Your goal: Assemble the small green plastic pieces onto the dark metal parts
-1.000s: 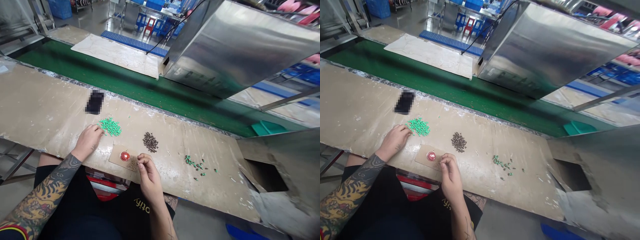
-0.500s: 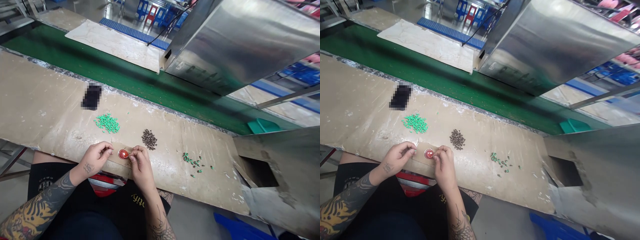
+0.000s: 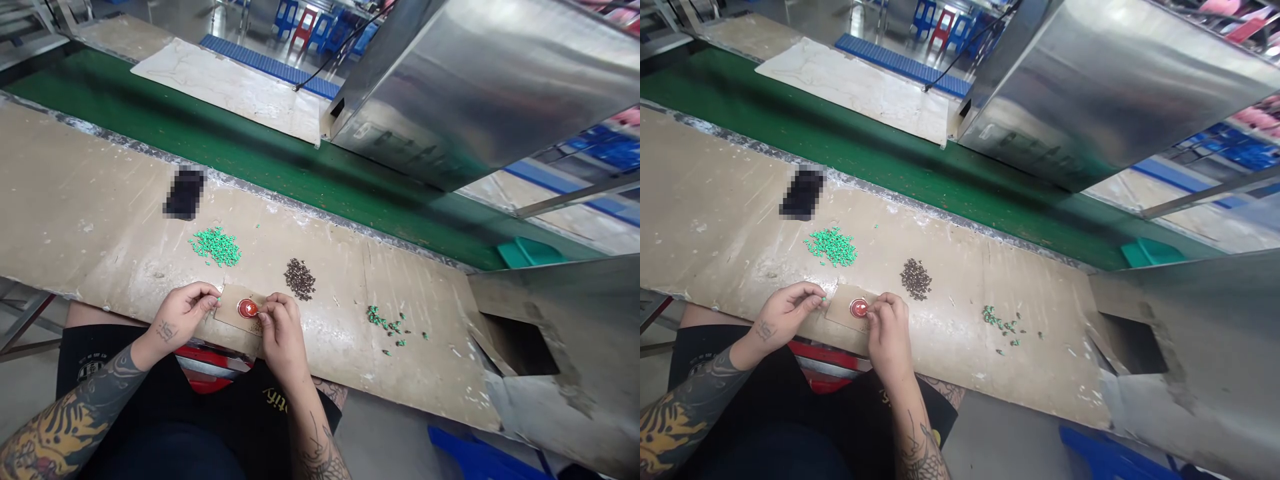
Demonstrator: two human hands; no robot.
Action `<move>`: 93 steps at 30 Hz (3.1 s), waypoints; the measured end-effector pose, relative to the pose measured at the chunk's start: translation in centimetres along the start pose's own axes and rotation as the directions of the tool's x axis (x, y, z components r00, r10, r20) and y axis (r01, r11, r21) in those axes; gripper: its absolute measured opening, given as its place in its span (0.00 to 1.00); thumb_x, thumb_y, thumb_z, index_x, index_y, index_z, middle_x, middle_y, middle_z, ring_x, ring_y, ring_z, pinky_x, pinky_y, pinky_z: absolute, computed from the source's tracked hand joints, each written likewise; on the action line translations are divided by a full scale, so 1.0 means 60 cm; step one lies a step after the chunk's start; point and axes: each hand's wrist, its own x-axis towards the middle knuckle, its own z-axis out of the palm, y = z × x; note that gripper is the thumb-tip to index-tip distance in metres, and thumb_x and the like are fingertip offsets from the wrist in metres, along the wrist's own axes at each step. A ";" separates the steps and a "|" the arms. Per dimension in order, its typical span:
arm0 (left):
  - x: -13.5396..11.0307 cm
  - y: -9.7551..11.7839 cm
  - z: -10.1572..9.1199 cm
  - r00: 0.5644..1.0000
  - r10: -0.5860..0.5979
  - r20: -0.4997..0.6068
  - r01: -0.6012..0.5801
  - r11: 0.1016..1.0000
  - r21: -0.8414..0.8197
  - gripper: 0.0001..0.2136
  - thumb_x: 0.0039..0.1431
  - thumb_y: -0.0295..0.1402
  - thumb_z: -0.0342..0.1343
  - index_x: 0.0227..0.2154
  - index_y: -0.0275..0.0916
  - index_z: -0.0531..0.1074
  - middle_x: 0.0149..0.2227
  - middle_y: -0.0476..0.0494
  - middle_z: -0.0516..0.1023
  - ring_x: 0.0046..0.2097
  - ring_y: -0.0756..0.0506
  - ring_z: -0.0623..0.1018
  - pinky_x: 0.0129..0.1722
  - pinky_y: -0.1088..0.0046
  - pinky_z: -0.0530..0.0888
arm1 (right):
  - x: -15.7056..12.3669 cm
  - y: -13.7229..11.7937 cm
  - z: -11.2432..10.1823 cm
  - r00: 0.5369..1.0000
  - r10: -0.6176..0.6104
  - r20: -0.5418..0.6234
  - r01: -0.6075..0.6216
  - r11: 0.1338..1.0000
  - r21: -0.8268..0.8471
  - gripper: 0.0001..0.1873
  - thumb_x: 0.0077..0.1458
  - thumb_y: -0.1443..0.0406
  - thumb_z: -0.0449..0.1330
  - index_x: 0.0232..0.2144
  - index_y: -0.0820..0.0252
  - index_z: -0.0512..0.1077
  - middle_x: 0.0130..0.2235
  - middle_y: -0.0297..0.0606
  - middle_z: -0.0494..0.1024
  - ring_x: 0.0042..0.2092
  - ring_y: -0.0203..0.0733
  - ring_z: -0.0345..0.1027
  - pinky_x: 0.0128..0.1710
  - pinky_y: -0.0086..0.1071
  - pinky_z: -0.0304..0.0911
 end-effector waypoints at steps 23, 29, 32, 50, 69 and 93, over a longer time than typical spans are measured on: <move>-0.005 0.003 0.009 0.994 -0.100 0.046 0.103 0.992 -0.067 0.08 0.59 0.36 0.61 0.38 0.38 0.78 0.33 0.45 0.82 0.37 0.46 0.82 0.39 0.71 0.79 | -0.001 -0.014 -0.003 0.999 -0.037 0.003 0.037 0.993 -0.110 0.09 0.67 0.70 0.53 0.37 0.55 0.72 0.46 0.42 0.69 0.51 0.50 0.63 0.52 0.49 0.64; -0.006 0.003 0.007 0.994 -0.105 0.037 0.107 0.993 -0.057 0.09 0.59 0.38 0.61 0.38 0.38 0.78 0.33 0.45 0.82 0.36 0.46 0.82 0.38 0.71 0.79 | 0.001 -0.015 0.000 0.998 -0.057 -0.007 0.055 0.989 -0.139 0.09 0.67 0.70 0.53 0.37 0.55 0.72 0.46 0.43 0.70 0.50 0.50 0.63 0.51 0.48 0.64; -0.006 0.002 0.005 0.995 -0.098 0.030 0.100 0.993 -0.065 0.09 0.59 0.38 0.61 0.37 0.37 0.78 0.32 0.45 0.82 0.36 0.46 0.82 0.37 0.71 0.79 | 0.000 -0.011 -0.007 0.997 -0.058 -0.053 0.053 0.994 -0.099 0.08 0.67 0.69 0.53 0.38 0.55 0.72 0.46 0.42 0.70 0.50 0.49 0.64 0.51 0.47 0.63; -0.007 -0.007 0.012 0.998 -0.064 0.020 0.064 0.998 -0.005 0.09 0.59 0.37 0.62 0.37 0.37 0.79 0.34 0.44 0.82 0.36 0.46 0.81 0.39 0.71 0.78 | 0.003 0.003 -0.018 0.981 0.191 -0.040 -0.167 0.929 0.331 0.07 0.65 0.62 0.56 0.34 0.55 0.69 0.40 0.37 0.69 0.45 0.45 0.65 0.48 0.39 0.62; -0.005 -0.015 0.005 1.000 0.021 0.010 -0.022 1.000 0.013 0.07 0.60 0.35 0.60 0.37 0.37 0.78 0.33 0.44 0.82 0.35 0.47 0.80 0.36 0.72 0.77 | 0.027 0.006 -0.005 1.000 0.016 0.013 -0.016 0.999 -0.032 0.08 0.62 0.69 0.55 0.33 0.54 0.73 0.41 0.40 0.71 0.46 0.49 0.65 0.49 0.46 0.62; -0.004 -0.017 0.004 1.000 0.025 0.009 -0.025 1.000 -0.009 0.07 0.60 0.34 0.60 0.37 0.37 0.78 0.33 0.45 0.81 0.35 0.46 0.80 0.37 0.72 0.77 | 0.018 0.014 -0.011 0.983 0.182 -0.013 -0.163 0.906 0.390 0.07 0.63 0.62 0.58 0.32 0.55 0.70 0.39 0.36 0.70 0.44 0.45 0.65 0.47 0.40 0.62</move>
